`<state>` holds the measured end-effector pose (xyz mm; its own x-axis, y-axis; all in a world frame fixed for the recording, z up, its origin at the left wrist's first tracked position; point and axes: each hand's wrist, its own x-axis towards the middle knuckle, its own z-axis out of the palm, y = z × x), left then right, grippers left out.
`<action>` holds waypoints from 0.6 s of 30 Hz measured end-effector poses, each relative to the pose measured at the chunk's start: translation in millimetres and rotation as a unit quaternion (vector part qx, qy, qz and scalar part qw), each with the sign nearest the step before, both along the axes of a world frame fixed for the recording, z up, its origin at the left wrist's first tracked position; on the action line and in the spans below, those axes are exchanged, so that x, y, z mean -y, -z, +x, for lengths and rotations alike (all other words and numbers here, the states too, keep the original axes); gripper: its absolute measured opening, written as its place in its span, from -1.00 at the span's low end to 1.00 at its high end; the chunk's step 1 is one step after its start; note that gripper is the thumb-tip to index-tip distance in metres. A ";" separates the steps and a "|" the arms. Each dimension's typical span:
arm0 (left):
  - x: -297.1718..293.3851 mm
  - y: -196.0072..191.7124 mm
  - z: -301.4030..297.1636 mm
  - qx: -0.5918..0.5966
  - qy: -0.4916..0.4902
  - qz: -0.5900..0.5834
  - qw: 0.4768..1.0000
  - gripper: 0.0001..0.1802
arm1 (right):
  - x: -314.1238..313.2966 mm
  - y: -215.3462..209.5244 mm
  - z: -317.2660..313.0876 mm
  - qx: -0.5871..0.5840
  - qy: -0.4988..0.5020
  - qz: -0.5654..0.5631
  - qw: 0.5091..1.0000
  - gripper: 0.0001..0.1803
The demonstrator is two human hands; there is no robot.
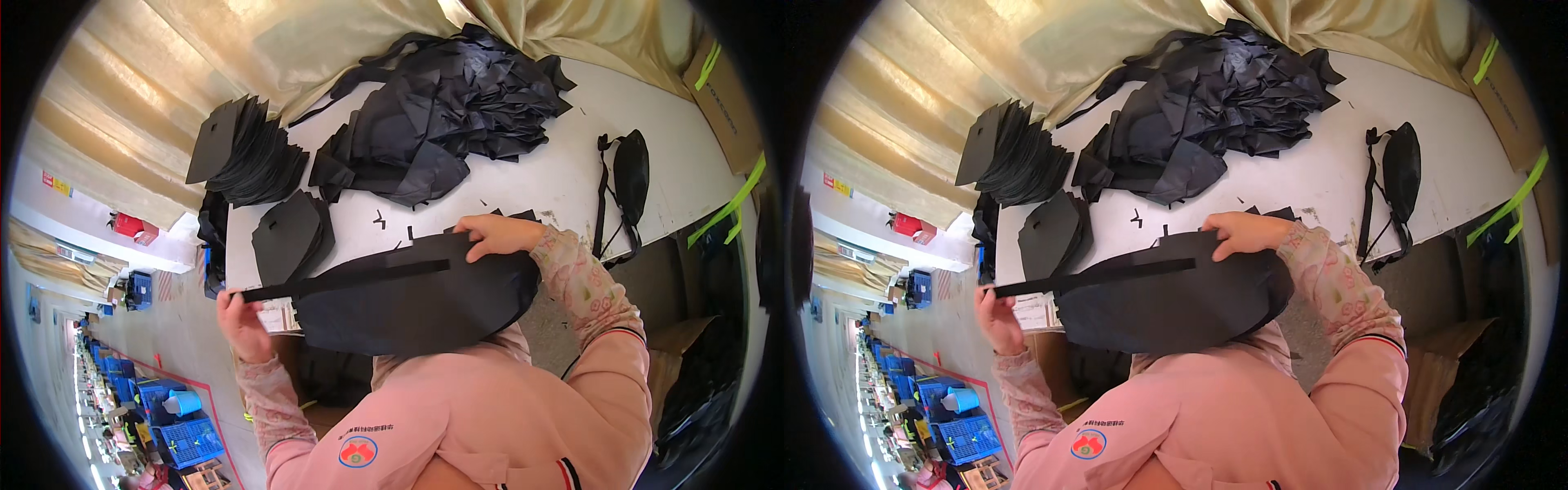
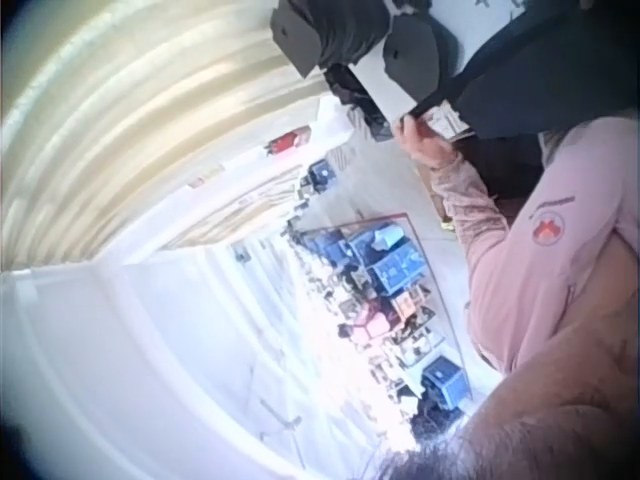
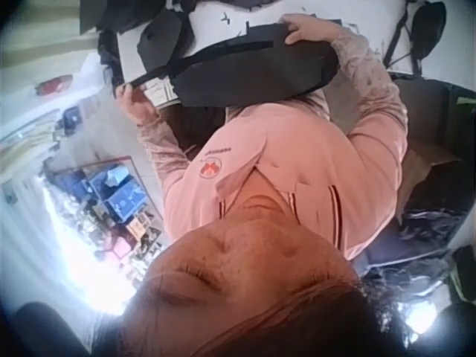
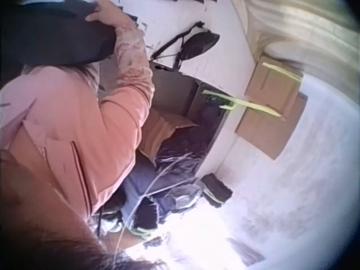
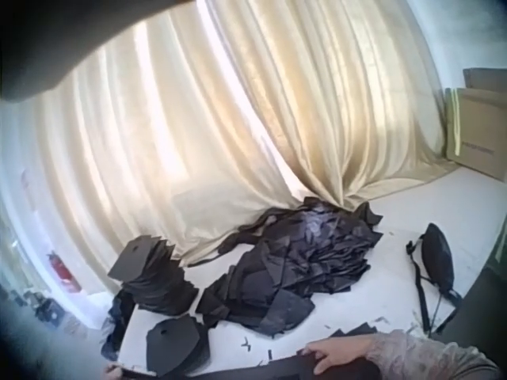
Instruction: Sorting and stacking black fabric pieces on a workbench.
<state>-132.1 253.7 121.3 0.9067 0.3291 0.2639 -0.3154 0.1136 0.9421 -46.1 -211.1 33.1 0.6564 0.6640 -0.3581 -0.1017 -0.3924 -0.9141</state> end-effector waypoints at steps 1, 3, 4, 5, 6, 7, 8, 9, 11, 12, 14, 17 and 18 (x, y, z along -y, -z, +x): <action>-27.4 9.9 -2.1 -0.008 -0.025 -0.013 1.000 -0.94 | 9.4 4.4 -2.6 -0.001 0.001 0.001 1.000 -0.38; -99.1 40.7 -13.5 -0.023 -0.017 -0.094 0.995 -0.94 | 21.9 9.4 -10.7 0.102 0.038 -0.090 0.990 -0.49; -114.8 54.2 -12.9 -0.023 -0.019 -0.093 0.995 -0.94 | 20.9 1.8 -12.2 0.083 0.039 -0.082 0.992 -0.45; -126.2 66.6 -11.6 -0.136 -0.102 0.055 0.984 -0.91 | 20.5 -2.9 -14.5 0.083 0.037 -0.081 0.993 -0.45; -131.0 75.1 -10.4 -0.245 -0.180 0.201 0.931 -0.85 | 20.2 -6.6 -17.7 0.121 0.031 -0.094 0.988 -0.44; -115.5 76.8 -5.6 -0.158 -0.187 0.435 0.866 -0.75 | 18.5 -9.5 -19.0 0.162 0.023 -0.106 0.981 -0.42; -94.3 85.2 3.8 -0.062 -0.181 0.641 0.744 -0.64 | 16.3 -11.1 -20.8 0.163 0.020 -0.105 0.981 -0.42; -41.9 72.7 18.4 -0.048 -0.101 0.596 0.795 -0.54 | 18.9 -10.8 -26.1 0.203 0.034 -0.098 0.974 -0.41; 36.8 47.3 32.7 -0.009 0.048 0.561 0.826 -0.43 | 6.9 -21.3 -29.5 0.249 0.022 -0.092 0.964 -0.39; 62.8 43.7 40.9 -0.011 0.150 0.534 0.832 -0.45 | 0.2 -32.5 -31.6 0.255 0.020 -0.111 0.960 -0.39; 119.8 43.3 59.2 -0.028 0.329 0.432 0.839 -0.45 | -3.4 -37.8 -37.6 0.293 0.028 -0.111 0.949 -0.38; 179.6 61.0 89.3 -0.097 0.552 0.347 0.752 -0.43 | -7.4 -49.9 -47.7 0.325 0.036 -0.119 0.937 -0.39; 190.0 71.0 96.8 -0.134 0.604 0.322 0.716 -0.43 | -7.2 -49.5 -50.3 0.341 0.039 -0.118 0.932 -0.39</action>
